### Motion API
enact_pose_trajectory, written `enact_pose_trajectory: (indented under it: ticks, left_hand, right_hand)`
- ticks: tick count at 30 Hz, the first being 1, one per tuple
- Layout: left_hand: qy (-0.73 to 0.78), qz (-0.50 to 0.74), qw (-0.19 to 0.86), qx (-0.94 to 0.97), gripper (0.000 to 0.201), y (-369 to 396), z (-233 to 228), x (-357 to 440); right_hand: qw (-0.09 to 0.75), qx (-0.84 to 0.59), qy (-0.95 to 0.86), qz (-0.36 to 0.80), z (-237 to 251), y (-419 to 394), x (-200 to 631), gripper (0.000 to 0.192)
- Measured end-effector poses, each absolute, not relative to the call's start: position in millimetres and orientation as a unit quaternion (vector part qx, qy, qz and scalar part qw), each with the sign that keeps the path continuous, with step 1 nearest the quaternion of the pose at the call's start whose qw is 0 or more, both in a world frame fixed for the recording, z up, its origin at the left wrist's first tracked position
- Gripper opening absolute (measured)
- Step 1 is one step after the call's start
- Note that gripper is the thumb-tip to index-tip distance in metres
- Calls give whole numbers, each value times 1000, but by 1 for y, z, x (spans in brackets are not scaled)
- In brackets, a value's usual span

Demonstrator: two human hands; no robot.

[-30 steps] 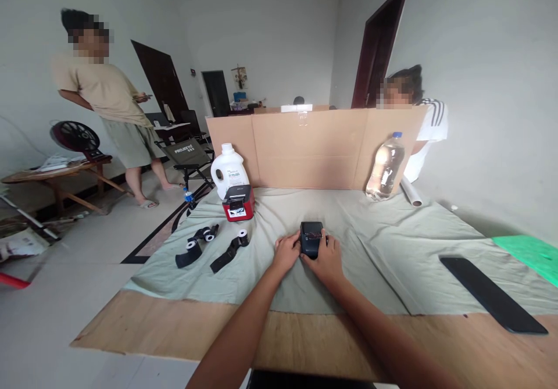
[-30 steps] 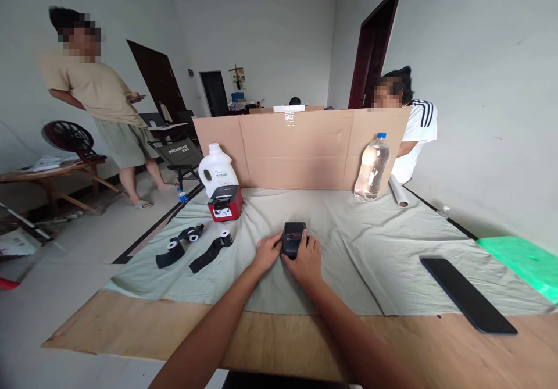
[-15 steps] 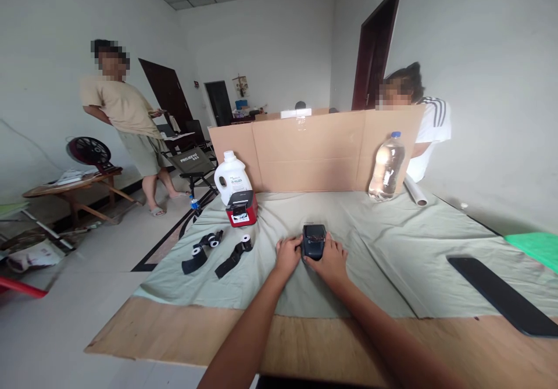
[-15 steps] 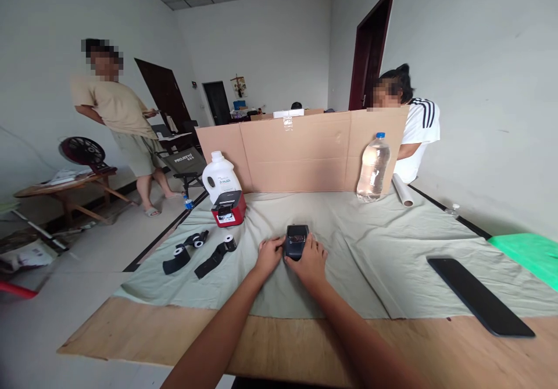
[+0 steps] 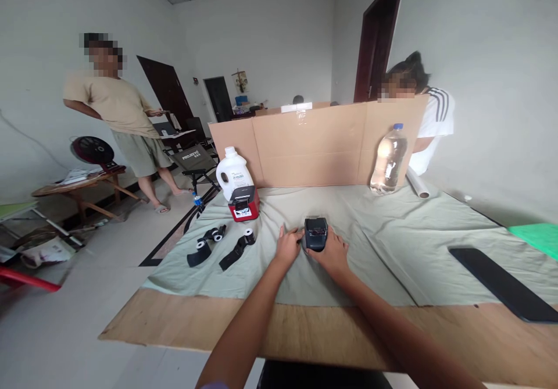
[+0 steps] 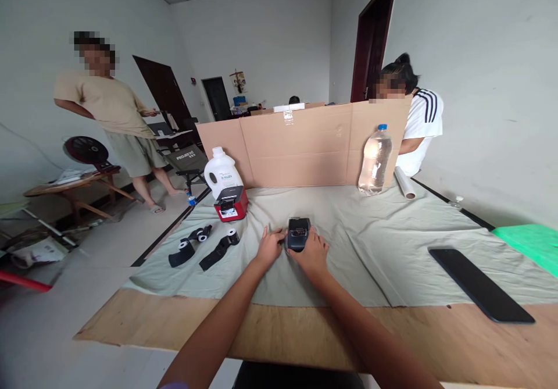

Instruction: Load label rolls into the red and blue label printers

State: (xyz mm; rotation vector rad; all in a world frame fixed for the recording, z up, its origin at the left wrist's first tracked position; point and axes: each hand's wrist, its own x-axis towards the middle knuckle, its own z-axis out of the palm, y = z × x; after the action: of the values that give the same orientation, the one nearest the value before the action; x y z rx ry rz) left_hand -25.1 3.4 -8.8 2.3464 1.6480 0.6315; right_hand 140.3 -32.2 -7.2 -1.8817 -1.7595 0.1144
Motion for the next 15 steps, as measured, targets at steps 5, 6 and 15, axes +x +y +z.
enact_pose_trajectory:
  ticks: [5,6,15]
  left_hand:
    - [564,219,110,788,71,3,-7,-22]
    - [568,221,113,785,70,2,-7,-21]
    - [588,276,168,742,59,-4,-6,-16]
  right_hand:
    - [268,-703,-656,49,-7,-32,142,93]
    - [268,-703,-657,49,-7,-33,142,93]
    - [264,-690,-669,85,-7,-29,153,90]
